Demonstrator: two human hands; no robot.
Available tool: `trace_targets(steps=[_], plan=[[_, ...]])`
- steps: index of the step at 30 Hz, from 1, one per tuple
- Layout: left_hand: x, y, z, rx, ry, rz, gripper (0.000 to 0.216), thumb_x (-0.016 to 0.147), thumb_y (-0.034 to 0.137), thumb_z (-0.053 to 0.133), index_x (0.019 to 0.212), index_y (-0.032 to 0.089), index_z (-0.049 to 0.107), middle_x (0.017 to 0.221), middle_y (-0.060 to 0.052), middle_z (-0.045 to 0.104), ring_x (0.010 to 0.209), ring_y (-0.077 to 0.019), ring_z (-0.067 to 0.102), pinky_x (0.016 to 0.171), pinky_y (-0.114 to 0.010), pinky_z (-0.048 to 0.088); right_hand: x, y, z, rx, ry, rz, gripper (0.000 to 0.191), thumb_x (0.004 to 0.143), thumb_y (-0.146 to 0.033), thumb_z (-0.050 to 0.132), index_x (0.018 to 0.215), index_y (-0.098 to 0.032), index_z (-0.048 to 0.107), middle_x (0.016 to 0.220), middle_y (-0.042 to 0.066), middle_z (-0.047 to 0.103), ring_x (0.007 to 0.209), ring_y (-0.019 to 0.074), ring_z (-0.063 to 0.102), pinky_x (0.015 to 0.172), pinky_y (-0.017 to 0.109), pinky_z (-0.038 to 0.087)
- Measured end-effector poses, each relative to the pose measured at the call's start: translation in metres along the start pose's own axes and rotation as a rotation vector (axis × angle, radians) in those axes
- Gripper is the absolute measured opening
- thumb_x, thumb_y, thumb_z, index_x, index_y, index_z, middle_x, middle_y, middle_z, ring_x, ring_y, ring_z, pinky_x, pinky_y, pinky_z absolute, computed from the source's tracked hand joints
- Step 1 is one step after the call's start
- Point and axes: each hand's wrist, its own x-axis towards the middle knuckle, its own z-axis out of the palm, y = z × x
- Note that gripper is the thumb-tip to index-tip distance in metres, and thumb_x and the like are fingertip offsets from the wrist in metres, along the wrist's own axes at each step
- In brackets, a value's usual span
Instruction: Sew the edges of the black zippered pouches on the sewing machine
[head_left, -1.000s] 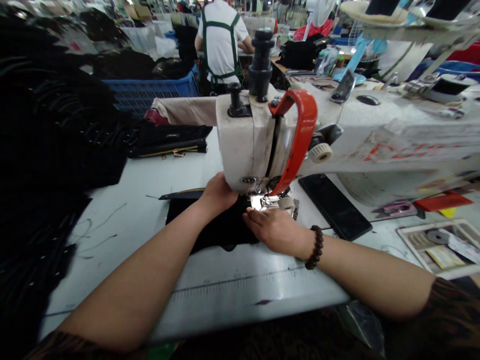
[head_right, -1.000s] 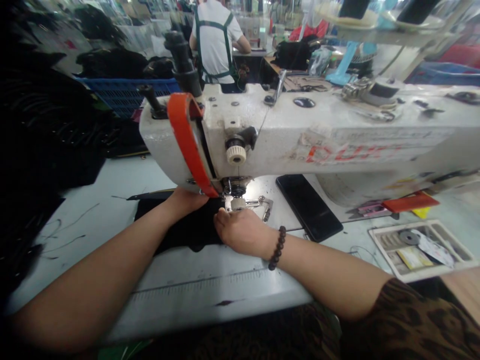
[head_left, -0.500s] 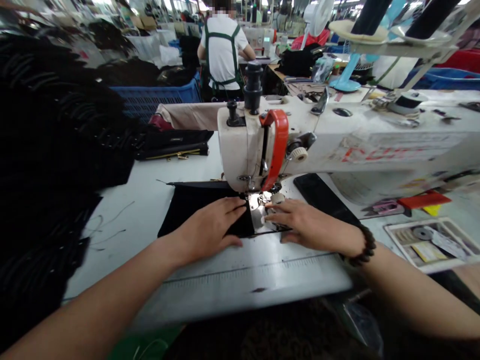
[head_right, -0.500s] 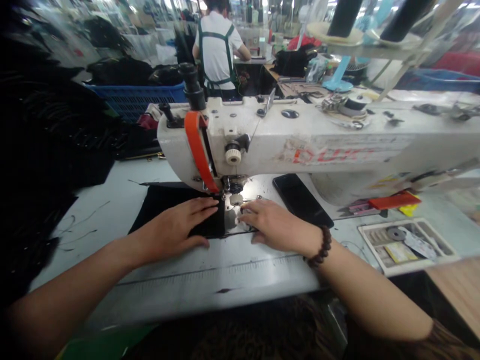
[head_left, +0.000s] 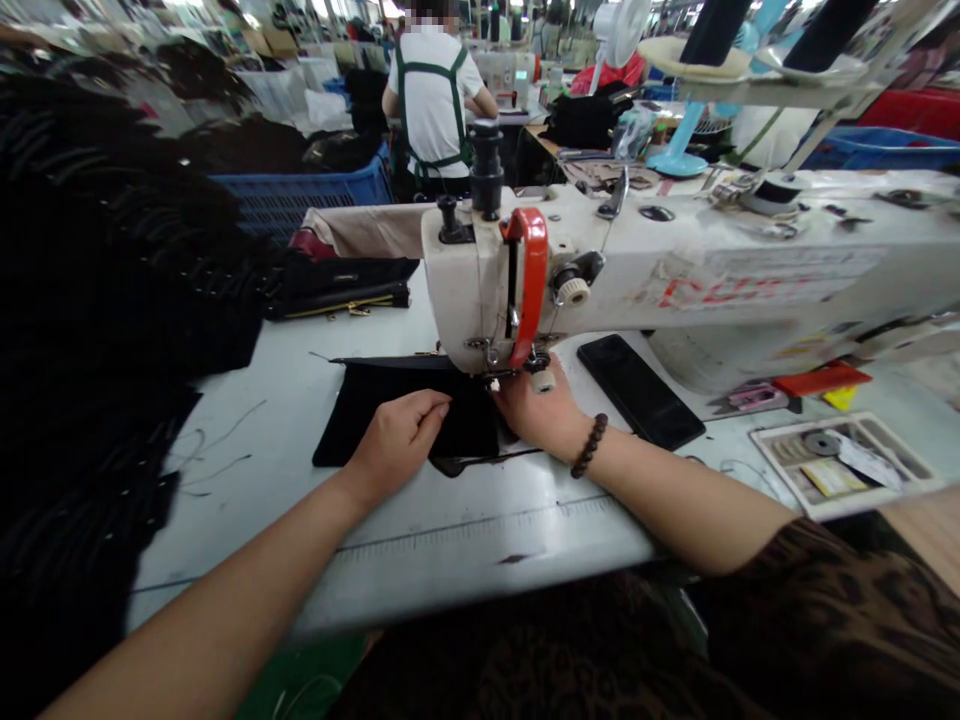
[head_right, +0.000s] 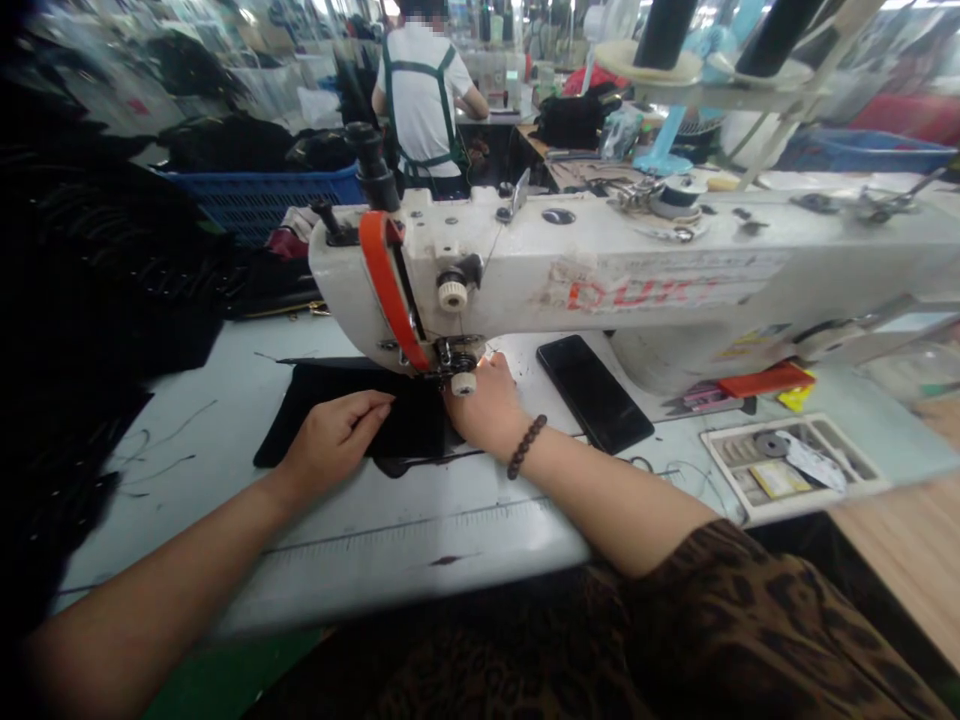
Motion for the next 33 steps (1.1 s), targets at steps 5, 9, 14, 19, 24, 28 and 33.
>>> trace_targets(steps=[5,9,14,19,24,28,33], plan=[[-0.001,0.000,0.000,-0.004,0.018,-0.032,0.023,0.084,0.022,0.039,0.085,0.015,0.061,0.081,-0.005,0.067,0.075,-0.0163,0.063,0.071,-0.026,0.051,-0.016,0.015,-0.014,0.081,-0.007,-0.181,0.021,0.085,-0.029,0.050,0.090,-0.011,0.061,0.092,0.013,0.061,0.089,0.0248,0.051,0.077,0.038,0.037],[-0.006,0.004,0.002,0.014,-0.039,0.170,0.023,0.085,0.018,0.038,0.091,0.012,0.059,0.086,-0.007,0.066,0.081,-0.0158,0.063,0.075,-0.026,0.051,-0.043,0.014,-0.020,0.112,0.020,-0.460,0.024,0.089,-0.025,0.044,0.101,-0.010,0.058,0.079,0.007,0.061,0.072,0.0175,0.052,0.064,0.030,0.038],[-0.015,0.007,0.009,0.131,-0.056,0.415,0.023,0.083,0.014,0.042,0.096,0.011,0.061,0.098,-0.011,0.065,0.090,-0.0183,0.062,0.078,-0.030,0.053,-0.057,0.000,-0.014,0.103,-0.061,-0.543,0.028,0.092,-0.025,0.039,0.109,-0.009,0.054,0.069,0.004,0.061,0.063,0.0151,0.052,0.054,0.029,0.033],[-0.015,0.008,0.011,0.215,-0.047,0.594,0.021,0.084,0.014,0.044,0.092,0.013,0.064,0.099,-0.009,0.066,0.096,-0.0194,0.060,0.082,-0.034,0.053,-0.055,-0.002,-0.014,0.180,-0.139,-0.497,0.025,0.091,-0.031,0.042,0.098,-0.013,0.058,0.069,0.003,0.063,0.063,0.0136,0.054,0.054,0.028,0.031],[-0.013,0.009,0.010,0.241,-0.064,0.664,0.019,0.084,0.011,0.045,0.089,0.007,0.063,0.097,-0.011,0.067,0.095,-0.0202,0.060,0.085,-0.033,0.052,-0.054,-0.001,-0.017,0.186,-0.177,-0.506,0.025,0.091,-0.030,0.041,0.098,-0.013,0.058,0.070,0.003,0.063,0.062,0.0135,0.054,0.053,0.028,0.030],[-0.013,0.009,0.011,0.215,-0.078,0.632,0.020,0.084,0.011,0.043,0.090,0.008,0.062,0.098,-0.011,0.066,0.095,-0.0190,0.060,0.084,-0.031,0.052,-0.052,0.000,-0.019,0.166,-0.189,-0.532,0.024,0.091,-0.027,0.040,0.098,-0.012,0.057,0.069,0.002,0.063,0.062,0.0139,0.054,0.053,0.028,0.030],[-0.010,0.009,0.009,0.009,-0.061,0.379,0.016,0.082,0.010,0.043,0.089,0.009,0.058,0.093,-0.010,0.065,0.089,-0.0148,0.062,0.079,-0.026,0.053,-0.043,-0.002,-0.019,0.033,-0.116,-0.619,0.021,0.089,-0.013,0.038,0.083,-0.011,0.058,0.067,0.004,0.060,0.062,0.0152,0.051,0.052,0.029,0.029]])
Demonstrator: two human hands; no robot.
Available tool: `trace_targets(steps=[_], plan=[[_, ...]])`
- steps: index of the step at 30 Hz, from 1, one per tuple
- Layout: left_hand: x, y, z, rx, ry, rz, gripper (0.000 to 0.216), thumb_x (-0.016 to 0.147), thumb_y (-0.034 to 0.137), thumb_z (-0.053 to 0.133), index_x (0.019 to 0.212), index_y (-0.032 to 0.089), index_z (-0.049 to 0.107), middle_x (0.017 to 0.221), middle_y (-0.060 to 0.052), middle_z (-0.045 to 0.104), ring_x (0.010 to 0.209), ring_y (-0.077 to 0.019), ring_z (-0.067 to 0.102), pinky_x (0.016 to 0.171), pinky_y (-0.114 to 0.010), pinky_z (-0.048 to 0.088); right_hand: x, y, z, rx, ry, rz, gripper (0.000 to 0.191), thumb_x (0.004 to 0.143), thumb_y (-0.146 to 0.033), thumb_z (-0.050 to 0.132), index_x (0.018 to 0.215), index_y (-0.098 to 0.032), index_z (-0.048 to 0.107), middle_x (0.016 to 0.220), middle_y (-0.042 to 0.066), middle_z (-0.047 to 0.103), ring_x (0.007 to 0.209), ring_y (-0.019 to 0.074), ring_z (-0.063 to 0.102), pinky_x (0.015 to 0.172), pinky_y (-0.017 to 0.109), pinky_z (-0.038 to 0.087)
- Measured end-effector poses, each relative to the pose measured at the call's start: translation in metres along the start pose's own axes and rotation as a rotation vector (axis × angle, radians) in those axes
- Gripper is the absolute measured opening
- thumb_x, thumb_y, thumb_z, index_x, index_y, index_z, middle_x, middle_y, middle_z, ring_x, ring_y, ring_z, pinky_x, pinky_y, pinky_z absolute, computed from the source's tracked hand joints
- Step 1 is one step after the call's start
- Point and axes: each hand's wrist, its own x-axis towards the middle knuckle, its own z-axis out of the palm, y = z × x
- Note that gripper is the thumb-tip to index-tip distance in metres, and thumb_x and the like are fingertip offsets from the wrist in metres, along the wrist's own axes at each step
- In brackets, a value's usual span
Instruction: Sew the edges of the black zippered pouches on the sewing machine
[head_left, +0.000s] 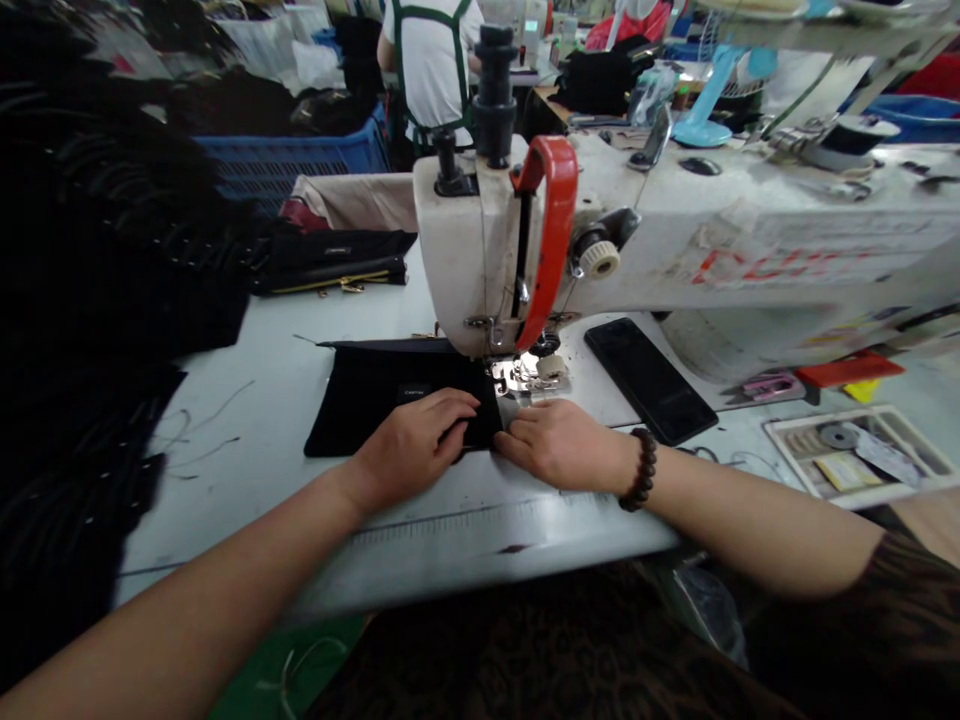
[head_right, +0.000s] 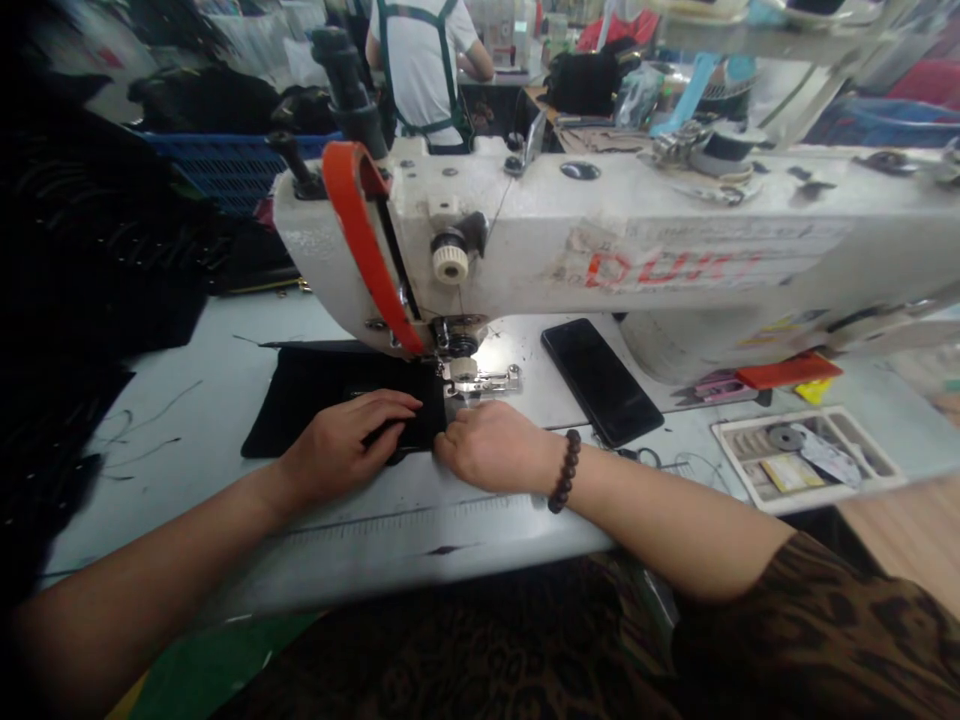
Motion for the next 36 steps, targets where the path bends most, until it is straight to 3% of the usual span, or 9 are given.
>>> trace_targets(steps=[6,13,20,26,36], plan=[[0.002,-0.001,-0.002,-0.057,-0.008,-0.033,0.017,0.082,0.010,0.042,0.090,0.012,0.057,0.094,-0.009,0.064,0.089,-0.0150,0.061,0.079,-0.028,0.052,0.003,0.000,0.008,-0.139,0.229,-0.068,0.025,0.088,-0.010,0.036,0.073,-0.011,0.056,0.060,0.004,0.055,0.056,0.0156,0.048,0.050,0.029,0.028],[0.001,-0.004,0.001,-0.048,0.035,-0.003,0.017,0.082,0.011,0.046,0.097,0.010,0.055,0.095,-0.009,0.063,0.090,-0.0156,0.061,0.080,-0.029,0.053,0.004,-0.002,0.012,0.056,0.372,0.070,0.026,0.088,-0.014,0.034,0.072,-0.013,0.054,0.057,0.001,0.054,0.053,0.0128,0.046,0.051,0.026,0.031],[0.002,-0.002,0.005,0.142,0.007,0.232,0.020,0.086,0.011,0.042,0.091,0.007,0.061,0.096,-0.011,0.066,0.092,-0.0190,0.061,0.081,-0.032,0.054,0.000,-0.002,0.015,0.087,0.167,0.030,0.030,0.089,-0.011,0.033,0.065,-0.015,0.051,0.056,0.001,0.055,0.052,0.0126,0.047,0.049,0.027,0.027],[0.002,0.000,0.008,0.252,-0.020,0.366,0.022,0.086,0.008,0.041,0.092,0.004,0.062,0.097,-0.013,0.066,0.094,-0.0208,0.061,0.082,-0.033,0.054,-0.009,0.000,-0.001,0.192,-0.135,0.080,0.021,0.091,-0.021,0.038,0.083,-0.013,0.055,0.059,0.002,0.061,0.053,0.0119,0.052,0.048,0.027,0.024],[0.002,0.001,0.007,0.283,-0.050,0.392,0.021,0.086,0.009,0.042,0.091,0.003,0.062,0.095,-0.013,0.067,0.092,-0.0210,0.062,0.081,-0.033,0.054,-0.011,0.003,-0.008,0.233,-0.198,0.091,0.019,0.090,-0.025,0.041,0.094,-0.013,0.055,0.062,0.002,0.062,0.051,0.0117,0.051,0.047,0.028,0.017]])
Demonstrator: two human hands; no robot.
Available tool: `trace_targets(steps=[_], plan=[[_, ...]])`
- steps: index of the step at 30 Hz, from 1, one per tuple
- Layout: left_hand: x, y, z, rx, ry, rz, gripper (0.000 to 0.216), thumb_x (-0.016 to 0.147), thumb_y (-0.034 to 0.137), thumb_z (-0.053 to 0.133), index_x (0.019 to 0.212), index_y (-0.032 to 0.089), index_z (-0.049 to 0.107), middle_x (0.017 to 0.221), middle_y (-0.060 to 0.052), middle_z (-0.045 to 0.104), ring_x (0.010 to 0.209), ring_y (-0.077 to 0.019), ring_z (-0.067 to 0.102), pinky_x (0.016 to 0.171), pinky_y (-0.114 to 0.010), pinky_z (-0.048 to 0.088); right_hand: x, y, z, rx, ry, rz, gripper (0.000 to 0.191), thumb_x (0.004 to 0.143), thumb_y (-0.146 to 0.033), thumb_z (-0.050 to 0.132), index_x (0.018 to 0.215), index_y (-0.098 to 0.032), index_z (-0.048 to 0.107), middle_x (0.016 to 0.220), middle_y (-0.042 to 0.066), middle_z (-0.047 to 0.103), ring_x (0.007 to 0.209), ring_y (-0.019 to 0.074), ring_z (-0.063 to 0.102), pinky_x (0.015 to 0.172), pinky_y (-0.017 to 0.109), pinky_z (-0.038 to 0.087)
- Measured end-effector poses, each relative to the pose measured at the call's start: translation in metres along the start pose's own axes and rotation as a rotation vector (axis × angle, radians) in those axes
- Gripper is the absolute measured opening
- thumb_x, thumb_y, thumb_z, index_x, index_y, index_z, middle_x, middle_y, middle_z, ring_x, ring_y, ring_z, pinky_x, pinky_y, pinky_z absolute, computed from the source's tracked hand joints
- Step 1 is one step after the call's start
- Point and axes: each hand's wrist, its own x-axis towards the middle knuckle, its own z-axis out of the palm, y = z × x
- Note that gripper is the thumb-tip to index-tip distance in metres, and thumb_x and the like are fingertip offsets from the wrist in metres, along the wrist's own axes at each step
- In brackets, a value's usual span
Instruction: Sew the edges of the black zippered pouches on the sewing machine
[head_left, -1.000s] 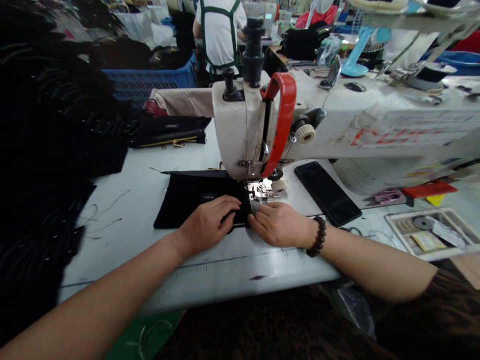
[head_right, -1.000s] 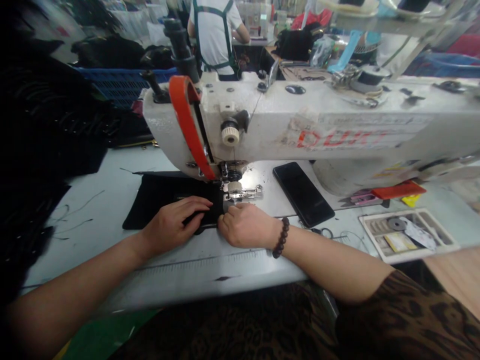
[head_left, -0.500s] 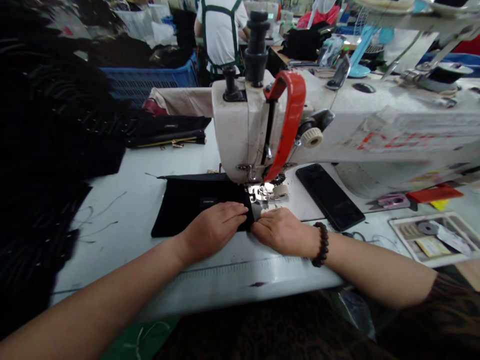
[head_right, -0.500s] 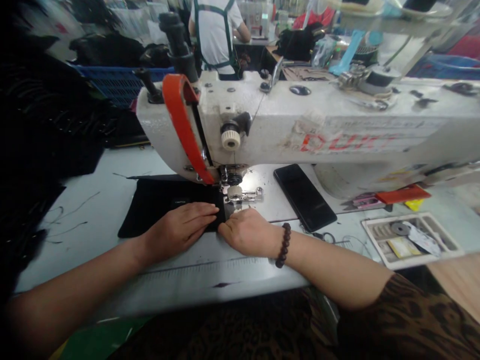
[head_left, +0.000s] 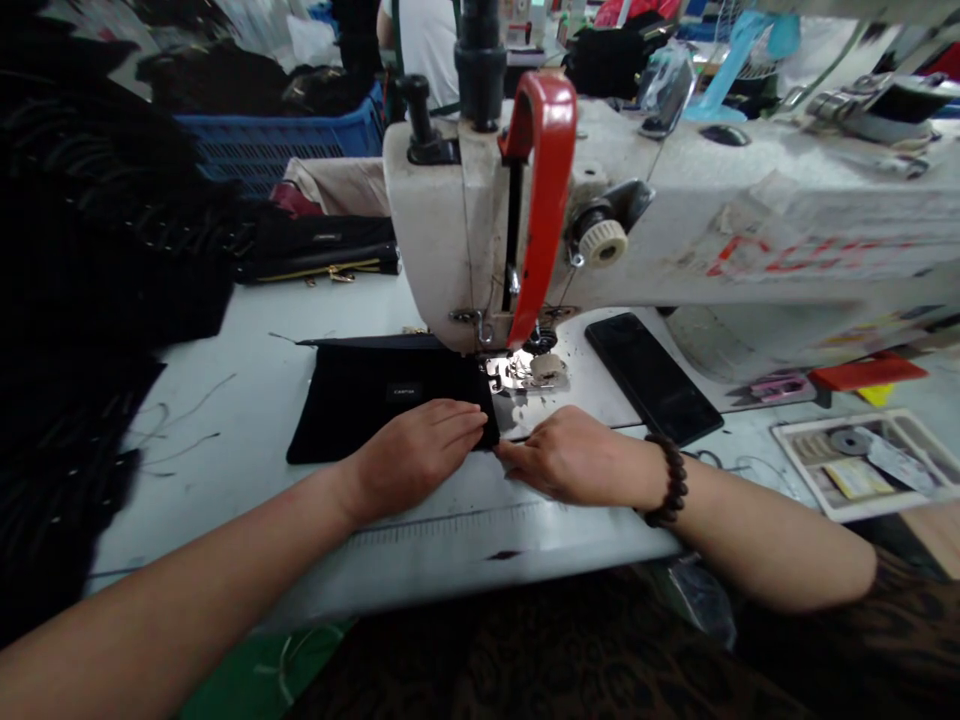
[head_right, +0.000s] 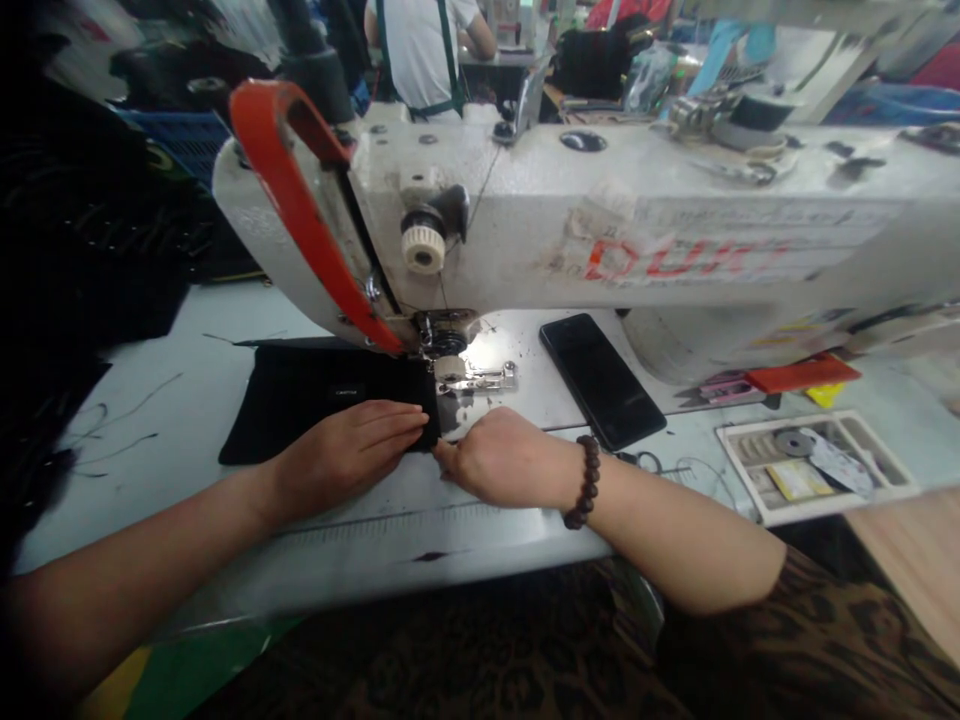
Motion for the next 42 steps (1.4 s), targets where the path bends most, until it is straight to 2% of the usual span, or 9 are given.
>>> trace_targets(steps=[6,11,14,16,18,23,30,33,42], plan=[[0.000,0.002,0.002,0.025,-0.003,-0.011,0.022,0.087,0.010,0.041,0.091,0.004,0.062,0.095,-0.012,0.067,0.093,-0.0198,0.061,0.082,-0.032,0.053,0.001,-0.001,-0.001,-0.014,-0.017,-0.009,0.019,0.090,-0.026,0.041,0.094,-0.013,0.054,0.060,0.002,0.062,0.051,0.0122,0.051,0.047,0.028,0.016],[0.002,0.004,-0.001,0.048,-0.031,0.003,0.026,0.088,0.008,0.037,0.092,0.003,0.062,0.095,-0.013,0.067,0.093,-0.0201,0.061,0.081,-0.031,0.054,-0.005,0.007,-0.011,0.063,-0.040,-0.084,0.022,0.091,-0.026,0.040,0.092,-0.014,0.059,0.064,0.004,0.064,0.055,0.0118,0.054,0.049,0.025,0.024],[0.004,0.004,-0.003,0.068,-0.040,0.027,0.028,0.088,0.006,0.035,0.090,0.004,0.063,0.093,-0.011,0.068,0.091,-0.0192,0.062,0.080,-0.030,0.054,-0.009,0.015,-0.013,0.099,0.042,-0.120,0.029,0.091,-0.027,0.038,0.083,-0.015,0.063,0.064,0.004,0.065,0.056,0.0110,0.055,0.052,0.025,0.028],[0.005,0.004,-0.004,0.066,-0.024,0.031,0.030,0.088,0.005,0.034,0.089,0.003,0.064,0.092,-0.012,0.068,0.090,-0.0197,0.062,0.079,-0.030,0.054,-0.009,0.017,-0.011,0.068,0.140,-0.059,0.029,0.092,-0.027,0.037,0.091,-0.014,0.064,0.066,0.005,0.066,0.056,0.0112,0.055,0.053,0.025,0.029],[0.005,0.005,-0.004,0.053,-0.013,0.023,0.031,0.088,0.005,0.033,0.089,0.002,0.064,0.093,-0.013,0.068,0.090,-0.0203,0.062,0.079,-0.030,0.055,-0.008,0.015,-0.007,0.019,0.182,-0.007,0.030,0.092,-0.028,0.037,0.104,-0.013,0.060,0.067,0.006,0.066,0.056,0.0120,0.056,0.052,0.026,0.028],[0.000,0.006,0.000,0.016,-0.008,-0.010,0.028,0.088,0.007,0.035,0.092,0.002,0.062,0.095,-0.013,0.067,0.091,-0.0191,0.062,0.082,-0.030,0.054,0.000,0.004,-0.006,-0.077,0.033,-0.022,0.028,0.092,-0.019,0.036,0.113,-0.013,0.053,0.065,0.004,0.065,0.055,0.0128,0.057,0.047,0.027,0.023],[-0.003,0.008,-0.003,0.003,-0.019,-0.076,0.031,0.090,0.010,0.031,0.093,0.005,0.061,0.097,-0.011,0.067,0.092,-0.0181,0.061,0.080,-0.029,0.054,0.009,-0.009,-0.025,-0.166,-0.160,-0.027,0.024,0.089,-0.012,0.038,0.104,-0.007,0.056,0.059,0.005,0.063,0.052,0.0155,0.057,0.042,0.027,0.019],[-0.004,0.007,-0.002,0.003,-0.025,-0.075,0.033,0.091,0.011,0.027,0.096,0.005,0.059,0.099,-0.011,0.066,0.095,-0.0180,0.061,0.081,-0.028,0.053,0.012,-0.010,-0.026,-0.159,-0.161,-0.008,0.024,0.089,-0.011,0.037,0.103,-0.008,0.056,0.061,0.006,0.063,0.051,0.0150,0.057,0.042,0.027,0.020],[-0.007,-0.005,0.006,0.033,-0.036,-0.069,0.030,0.089,0.008,0.029,0.101,0.004,0.056,0.103,-0.012,0.065,0.100,-0.0175,0.060,0.086,-0.028,0.051,0.016,-0.003,-0.014,-0.193,-0.050,0.085,0.027,0.093,-0.015,0.032,0.102,-0.010,0.056,0.057,0.005,0.061,0.046,0.0117,0.050,0.044,0.028,0.016]])
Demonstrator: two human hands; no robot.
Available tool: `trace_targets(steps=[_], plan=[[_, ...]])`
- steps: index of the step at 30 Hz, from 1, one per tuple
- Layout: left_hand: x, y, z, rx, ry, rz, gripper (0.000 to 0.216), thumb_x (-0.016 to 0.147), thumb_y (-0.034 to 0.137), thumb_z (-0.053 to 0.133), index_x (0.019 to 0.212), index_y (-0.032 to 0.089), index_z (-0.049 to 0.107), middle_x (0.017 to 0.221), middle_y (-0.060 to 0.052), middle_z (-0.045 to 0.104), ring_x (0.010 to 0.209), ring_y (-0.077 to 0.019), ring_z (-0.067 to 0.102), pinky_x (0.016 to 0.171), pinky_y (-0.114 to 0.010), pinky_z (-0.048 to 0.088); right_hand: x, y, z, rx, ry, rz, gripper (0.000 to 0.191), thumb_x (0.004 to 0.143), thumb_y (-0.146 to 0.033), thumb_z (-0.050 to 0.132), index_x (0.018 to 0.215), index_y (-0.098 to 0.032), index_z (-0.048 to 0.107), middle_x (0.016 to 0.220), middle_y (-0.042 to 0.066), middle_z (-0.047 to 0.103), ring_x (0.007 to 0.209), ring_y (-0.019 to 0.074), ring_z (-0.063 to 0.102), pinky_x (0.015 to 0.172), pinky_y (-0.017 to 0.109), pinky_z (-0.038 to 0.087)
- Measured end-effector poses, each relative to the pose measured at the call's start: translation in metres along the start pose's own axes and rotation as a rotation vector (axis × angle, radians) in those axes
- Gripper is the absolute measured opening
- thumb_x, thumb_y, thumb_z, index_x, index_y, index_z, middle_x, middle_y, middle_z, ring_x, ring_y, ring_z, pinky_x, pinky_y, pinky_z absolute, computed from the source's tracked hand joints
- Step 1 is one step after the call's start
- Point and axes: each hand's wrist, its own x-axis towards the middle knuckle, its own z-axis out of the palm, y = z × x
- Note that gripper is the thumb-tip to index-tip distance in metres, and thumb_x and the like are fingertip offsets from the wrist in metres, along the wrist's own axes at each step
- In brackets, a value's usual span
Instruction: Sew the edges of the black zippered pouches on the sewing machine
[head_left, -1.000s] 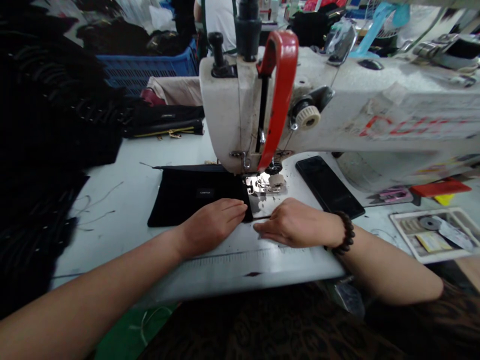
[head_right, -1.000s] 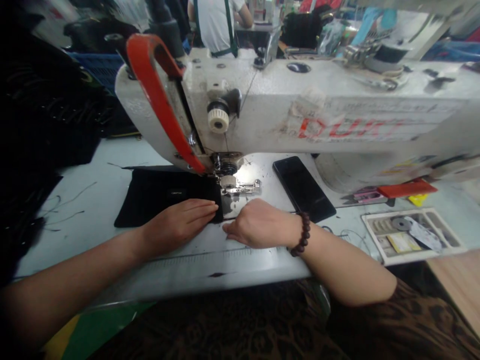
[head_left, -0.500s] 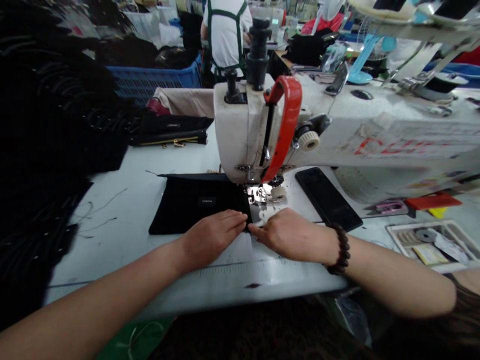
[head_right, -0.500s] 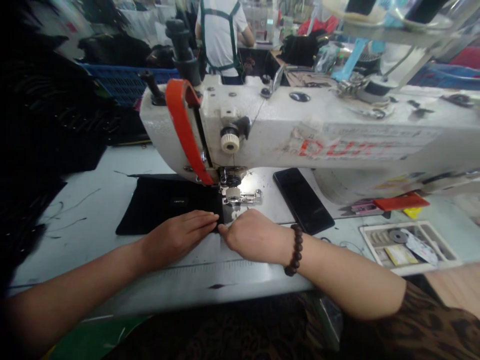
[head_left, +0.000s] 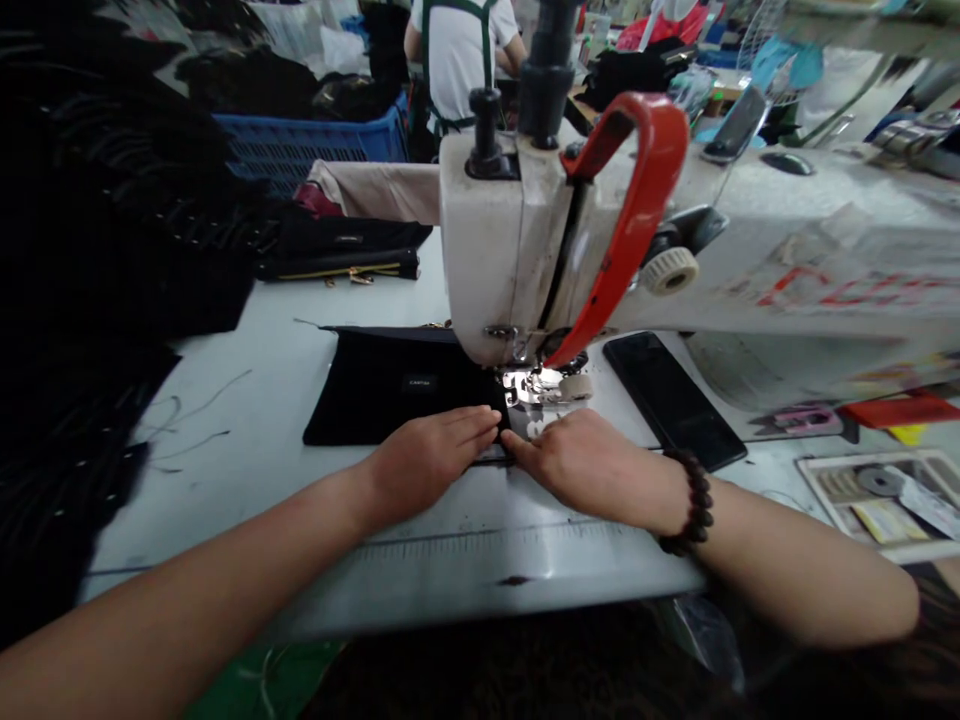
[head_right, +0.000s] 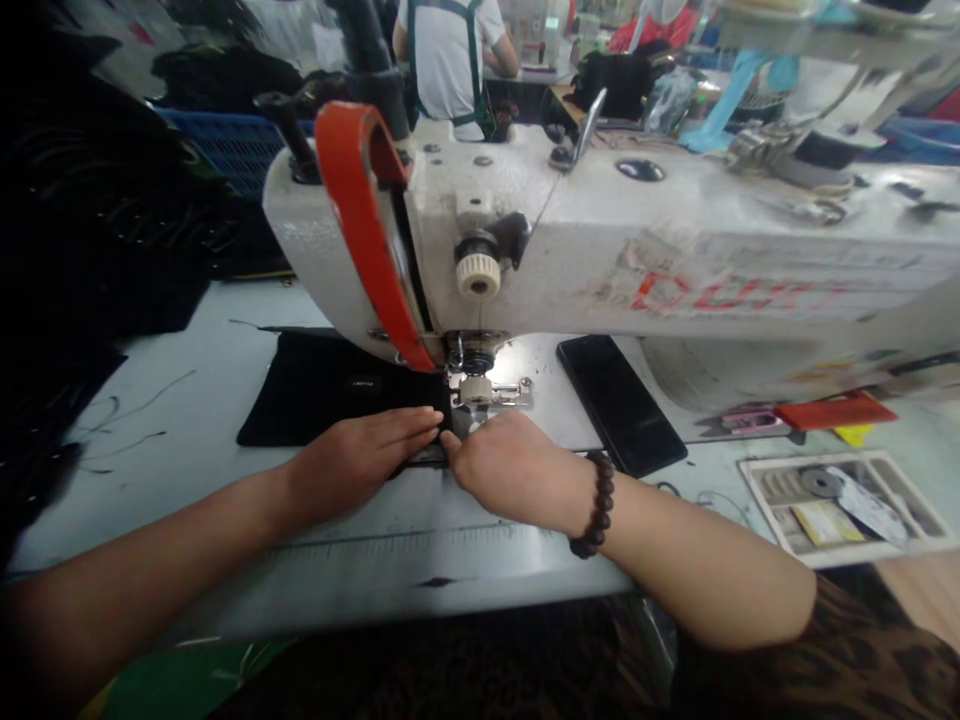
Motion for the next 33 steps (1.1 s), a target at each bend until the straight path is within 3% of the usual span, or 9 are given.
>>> trace_targets(steps=[12,19,26,33], plan=[[0.005,-0.023,0.005,0.007,-0.092,-0.005,0.028,0.083,0.003,0.037,0.105,0.006,0.054,0.109,-0.012,0.062,0.104,-0.0180,0.057,0.089,-0.029,0.049,0.009,0.008,0.011,0.018,0.042,0.117,0.027,0.092,-0.019,0.034,0.111,-0.011,0.051,0.060,0.005,0.062,0.044,0.0104,0.046,0.044,0.029,0.014],[0.010,-0.036,0.010,0.022,-0.111,0.018,0.025,0.083,0.003,0.040,0.101,0.005,0.056,0.104,-0.011,0.064,0.100,-0.0174,0.058,0.089,-0.027,0.047,0.013,0.012,0.019,0.000,0.068,0.164,0.035,0.090,-0.020,0.039,0.122,-0.010,0.045,0.067,0.007,0.065,0.050,0.0134,0.052,0.043,0.029,0.013],[0.011,-0.046,0.016,0.071,-0.203,-0.038,0.029,0.084,0.003,0.037,0.106,0.008,0.056,0.109,-0.008,0.062,0.106,-0.0143,0.054,0.095,-0.025,0.041,0.011,0.010,0.025,0.054,0.120,0.161,0.034,0.092,-0.027,0.038,0.119,-0.010,0.048,0.066,0.006,0.065,0.050,0.0119,0.051,0.044,0.029,0.016],[0.020,-0.047,0.016,0.191,-0.120,-0.012,0.026,0.081,0.001,0.039,0.095,0.008,0.060,0.097,-0.007,0.066,0.102,-0.0149,0.056,0.094,-0.024,0.040,0.012,0.010,0.027,0.063,0.134,0.169,0.035,0.092,-0.029,0.037,0.119,-0.011,0.049,0.067,0.006,0.066,0.048,0.0120,0.051,0.044,0.029,0.014]])
